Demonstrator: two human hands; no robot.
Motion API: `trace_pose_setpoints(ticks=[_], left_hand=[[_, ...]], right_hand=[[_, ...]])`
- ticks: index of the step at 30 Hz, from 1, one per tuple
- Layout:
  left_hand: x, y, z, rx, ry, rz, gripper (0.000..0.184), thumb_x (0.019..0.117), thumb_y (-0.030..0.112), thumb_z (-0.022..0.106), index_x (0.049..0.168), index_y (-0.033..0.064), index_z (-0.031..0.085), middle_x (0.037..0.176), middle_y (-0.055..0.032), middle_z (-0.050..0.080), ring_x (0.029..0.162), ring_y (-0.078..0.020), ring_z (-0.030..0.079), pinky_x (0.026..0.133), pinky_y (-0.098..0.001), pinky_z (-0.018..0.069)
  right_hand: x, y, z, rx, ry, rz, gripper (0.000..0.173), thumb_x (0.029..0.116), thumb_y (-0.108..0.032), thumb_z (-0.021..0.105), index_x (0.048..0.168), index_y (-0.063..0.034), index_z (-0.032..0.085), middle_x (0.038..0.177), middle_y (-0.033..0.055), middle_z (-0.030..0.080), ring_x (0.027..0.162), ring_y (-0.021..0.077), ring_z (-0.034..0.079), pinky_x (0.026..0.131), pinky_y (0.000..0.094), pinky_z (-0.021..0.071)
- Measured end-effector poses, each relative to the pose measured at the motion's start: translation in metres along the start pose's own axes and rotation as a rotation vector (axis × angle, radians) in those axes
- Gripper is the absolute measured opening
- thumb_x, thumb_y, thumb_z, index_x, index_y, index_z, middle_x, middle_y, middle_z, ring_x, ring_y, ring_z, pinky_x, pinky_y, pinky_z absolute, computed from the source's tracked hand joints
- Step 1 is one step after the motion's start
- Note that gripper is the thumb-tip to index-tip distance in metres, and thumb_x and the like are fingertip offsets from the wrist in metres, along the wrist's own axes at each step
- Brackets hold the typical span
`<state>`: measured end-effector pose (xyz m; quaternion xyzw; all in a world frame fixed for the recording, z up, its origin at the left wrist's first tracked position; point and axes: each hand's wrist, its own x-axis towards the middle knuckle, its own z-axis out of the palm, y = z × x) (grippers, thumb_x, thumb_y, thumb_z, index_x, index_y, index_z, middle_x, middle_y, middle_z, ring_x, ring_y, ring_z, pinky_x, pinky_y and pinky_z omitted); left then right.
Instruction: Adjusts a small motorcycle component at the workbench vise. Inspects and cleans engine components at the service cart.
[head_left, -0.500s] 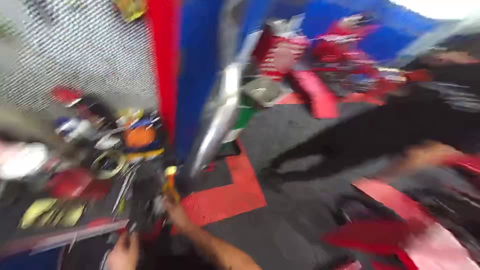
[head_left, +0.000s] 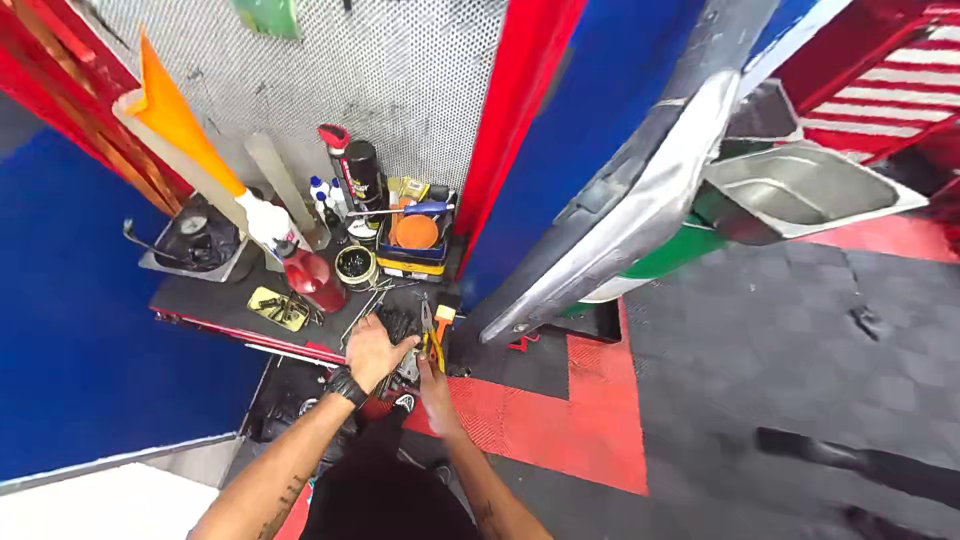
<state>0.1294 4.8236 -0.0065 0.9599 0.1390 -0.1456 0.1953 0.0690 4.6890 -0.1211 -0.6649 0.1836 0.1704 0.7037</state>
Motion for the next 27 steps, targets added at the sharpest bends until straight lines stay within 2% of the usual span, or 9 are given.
trace_pose_setpoints(ticks=[3,7,11,15,18,20,22,24,27], left_hand=[[0.012,0.013,0.003,0.045,-0.107,-0.133,0.109,0.0767,0.081,0.066,0.143,-0.0044,0.048,0.130,-0.0253,0.064,0.121,-0.0394,0.064,0.101,-0.0583,0.0511],[0.012,0.008,0.002,0.099,-0.149,-0.158,0.122,0.0654,0.078,0.079,0.151,0.0019,0.038,0.118,-0.0250,0.069,0.112,-0.0418,0.067,0.097,-0.0617,0.0523],[0.021,-0.002,0.001,0.102,-0.130,-0.141,0.111,0.0700,0.072,0.079,0.149,0.0039,0.042,0.111,-0.0232,0.071,0.106,-0.0414,0.069,0.093,-0.0622,0.0526],[0.029,-0.018,-0.001,0.052,-0.135,-0.113,0.107,0.0691,0.070,0.080,0.147,0.0057,0.044,0.109,-0.0209,0.071,0.104,-0.0397,0.069,0.091,-0.0624,0.0532],[0.039,-0.037,-0.004,-0.026,-0.148,-0.066,0.106,0.0677,0.071,0.080,0.146,0.0069,0.046,0.109,-0.0184,0.072,0.104,-0.0357,0.070,0.091,-0.0606,0.0539],[0.046,-0.051,-0.004,-0.097,-0.164,-0.035,0.106,0.0666,0.070,0.081,0.146,0.0076,0.047,0.111,-0.0162,0.072,0.105,-0.0315,0.070,0.093,-0.0585,0.0548],[0.049,-0.061,-0.004,-0.141,-0.173,0.002,0.108,0.0658,0.070,0.081,0.146,0.0072,0.046,0.113,-0.0153,0.072,0.106,-0.0294,0.070,0.094,-0.0576,0.0548],[0.049,-0.069,-0.003,-0.169,-0.170,0.028,0.108,0.0657,0.069,0.081,0.146,0.0063,0.046,0.114,-0.0139,0.072,0.107,-0.0262,0.071,0.095,-0.0549,0.0554],[0.050,-0.078,0.000,-0.226,-0.152,0.047,0.107,0.0645,0.067,0.083,0.144,0.0049,0.048,0.114,-0.0108,0.072,0.106,-0.0196,0.071,0.096,-0.0488,0.0568]], right_hand=[[-0.002,0.000,-0.002,-0.208,0.030,-0.018,0.068,0.1053,-0.061,0.037,0.128,-0.0038,0.065,0.110,0.0183,0.071,0.101,0.0294,0.071,0.090,0.0545,0.0577],[-0.007,-0.011,-0.003,-0.427,0.034,-0.004,0.072,0.1043,-0.064,0.031,0.123,-0.0030,0.065,0.098,0.0173,0.071,0.096,0.0328,0.070,0.088,0.0575,0.0545],[-0.004,-0.017,-0.004,-0.512,0.006,-0.037,0.079,0.1019,-0.069,0.027,0.119,-0.0016,0.065,0.095,0.0170,0.071,0.094,0.0337,0.071,0.084,0.0561,0.0554],[-0.002,-0.014,-0.016,-0.479,-0.079,-0.044,0.077,0.1042,-0.065,0.023,0.124,-0.0044,0.066,0.099,0.0170,0.072,0.098,0.0330,0.071,0.087,0.0579,0.0540],[-0.007,0.010,-0.020,-0.298,-0.131,0.133,0.072,0.1064,-0.061,0.024,0.119,-0.0064,0.069,0.100,0.0104,0.075,0.091,0.0232,0.074,0.086,0.0491,0.0602],[-0.009,0.029,-0.010,-0.038,-0.225,0.325,0.072,0.1083,-0.059,0.027,0.130,0.0006,0.062,0.108,0.0156,0.074,0.093,0.0246,0.075,0.086,0.0454,0.0618],[-0.007,0.047,0.006,0.286,-0.338,0.419,0.073,0.1095,-0.056,0.024,0.146,0.0030,0.046,0.127,0.0189,0.067,0.109,0.0255,0.070,0.095,0.0430,0.0585],[-0.001,0.064,0.023,0.595,-0.470,0.403,0.076,0.1076,-0.060,0.015,0.158,-0.0050,0.028,0.145,0.0152,0.056,0.127,0.0246,0.061,0.105,0.0448,0.0535],[0.008,0.065,0.047,0.887,-0.492,0.373,0.077,0.1021,-0.069,0.006,0.150,-0.0174,0.037,0.135,0.0075,0.064,0.122,0.0222,0.063,0.101,0.0458,0.0546]])
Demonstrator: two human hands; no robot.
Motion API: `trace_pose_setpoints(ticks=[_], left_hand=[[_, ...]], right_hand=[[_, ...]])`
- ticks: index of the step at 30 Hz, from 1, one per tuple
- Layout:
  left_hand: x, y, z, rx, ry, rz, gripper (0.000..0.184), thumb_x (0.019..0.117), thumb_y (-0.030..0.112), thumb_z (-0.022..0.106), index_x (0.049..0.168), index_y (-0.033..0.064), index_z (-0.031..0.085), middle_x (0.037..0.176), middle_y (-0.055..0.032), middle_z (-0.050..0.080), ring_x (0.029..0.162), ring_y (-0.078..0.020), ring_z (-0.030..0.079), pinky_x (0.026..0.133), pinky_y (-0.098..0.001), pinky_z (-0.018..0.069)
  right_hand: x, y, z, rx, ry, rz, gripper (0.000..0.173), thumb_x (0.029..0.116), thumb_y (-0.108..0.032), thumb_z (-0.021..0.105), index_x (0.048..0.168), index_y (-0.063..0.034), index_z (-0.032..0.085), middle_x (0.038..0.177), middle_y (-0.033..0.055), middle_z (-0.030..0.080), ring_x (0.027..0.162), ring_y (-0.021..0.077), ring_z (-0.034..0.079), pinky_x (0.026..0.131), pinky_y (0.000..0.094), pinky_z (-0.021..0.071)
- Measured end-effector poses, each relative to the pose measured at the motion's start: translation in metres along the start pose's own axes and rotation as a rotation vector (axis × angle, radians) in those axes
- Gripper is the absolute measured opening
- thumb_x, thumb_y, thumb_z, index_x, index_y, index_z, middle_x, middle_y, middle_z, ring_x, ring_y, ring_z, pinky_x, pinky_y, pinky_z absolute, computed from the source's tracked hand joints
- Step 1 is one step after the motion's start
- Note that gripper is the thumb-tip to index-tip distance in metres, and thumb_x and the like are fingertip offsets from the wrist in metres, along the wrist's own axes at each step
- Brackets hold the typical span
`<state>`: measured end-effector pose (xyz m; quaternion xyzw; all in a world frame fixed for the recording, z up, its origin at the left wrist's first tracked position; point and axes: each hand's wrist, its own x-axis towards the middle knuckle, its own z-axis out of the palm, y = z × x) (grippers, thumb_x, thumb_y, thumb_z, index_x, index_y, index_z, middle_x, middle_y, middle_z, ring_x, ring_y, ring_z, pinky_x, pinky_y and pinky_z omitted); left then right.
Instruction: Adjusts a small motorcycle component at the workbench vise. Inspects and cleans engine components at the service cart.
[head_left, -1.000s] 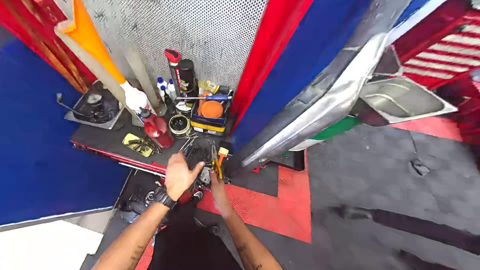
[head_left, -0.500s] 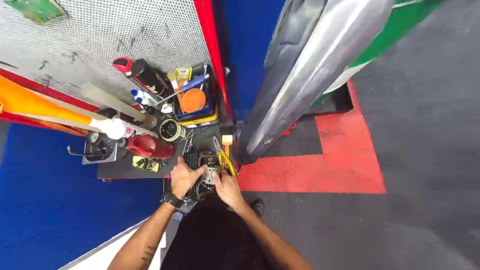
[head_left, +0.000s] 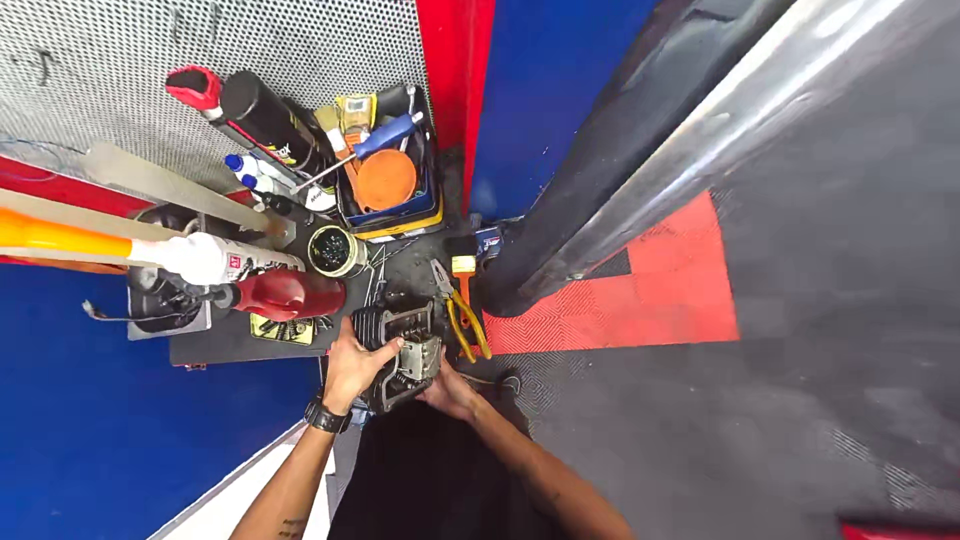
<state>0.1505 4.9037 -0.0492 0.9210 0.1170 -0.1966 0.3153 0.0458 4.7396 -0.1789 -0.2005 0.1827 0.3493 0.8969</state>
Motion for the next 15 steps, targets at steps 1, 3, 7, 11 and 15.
trace_pose_setpoints(ticks=[1,3,7,11,15], left_hand=[[0.000,-0.005,0.000,-0.037,0.006,0.012,0.105,0.0645,0.065,0.084,0.143,0.0042,0.049,0.114,-0.0094,0.072,0.107,-0.0167,0.071,0.096,-0.0454,0.0578],[0.000,-0.015,-0.002,-0.148,0.010,0.061,0.101,0.0654,0.056,0.088,0.142,0.0016,0.049,0.116,-0.0078,0.072,0.108,-0.0124,0.070,0.097,-0.0384,0.0588],[-0.010,-0.026,-0.013,-0.478,-0.088,0.139,0.085,0.0711,0.032,0.087,0.137,-0.0063,0.049,0.114,-0.0081,0.072,0.103,-0.0111,0.072,0.093,-0.0308,0.0611],[-0.035,-0.032,-0.015,-0.853,-0.131,0.123,0.062,0.0794,0.044,0.082,0.121,0.0083,0.052,0.094,0.0074,0.075,0.086,-0.0021,0.072,0.080,-0.0246,0.0626],[-0.056,-0.016,0.009,-1.215,-0.077,-0.098,0.051,0.1139,0.029,0.016,0.125,-0.0073,0.050,0.098,-0.0090,0.063,0.086,-0.0058,0.061,0.077,-0.0216,0.0532]], right_hand=[[0.004,0.003,0.003,0.037,0.006,-0.017,0.077,0.1020,-0.070,0.007,0.147,-0.0184,0.041,0.131,0.0067,0.066,0.120,0.0218,0.064,0.100,0.0459,0.0550],[0.006,0.007,0.003,0.024,0.010,-0.036,0.076,0.1027,-0.069,0.010,0.148,-0.0162,0.041,0.132,0.0066,0.065,0.122,0.0210,0.063,0.103,0.0452,0.0535],[-0.030,0.008,0.011,-0.207,-0.030,-0.135,0.082,0.0992,-0.070,0.043,0.150,-0.0057,0.037,0.137,0.0044,0.063,0.126,0.0146,0.061,0.108,0.0406,0.0519],[-0.096,-0.025,0.042,-0.695,0.003,-0.368,0.092,0.0920,-0.060,0.067,0.154,0.0015,0.037,0.139,0.0065,0.063,0.121,0.0092,0.064,0.102,0.0318,0.0571],[-0.151,-0.048,0.094,-1.237,0.383,-0.594,0.098,0.0834,-0.075,0.064,0.148,-0.0024,0.052,0.119,0.0046,0.073,0.102,0.0075,0.071,0.088,0.0364,0.0614]])
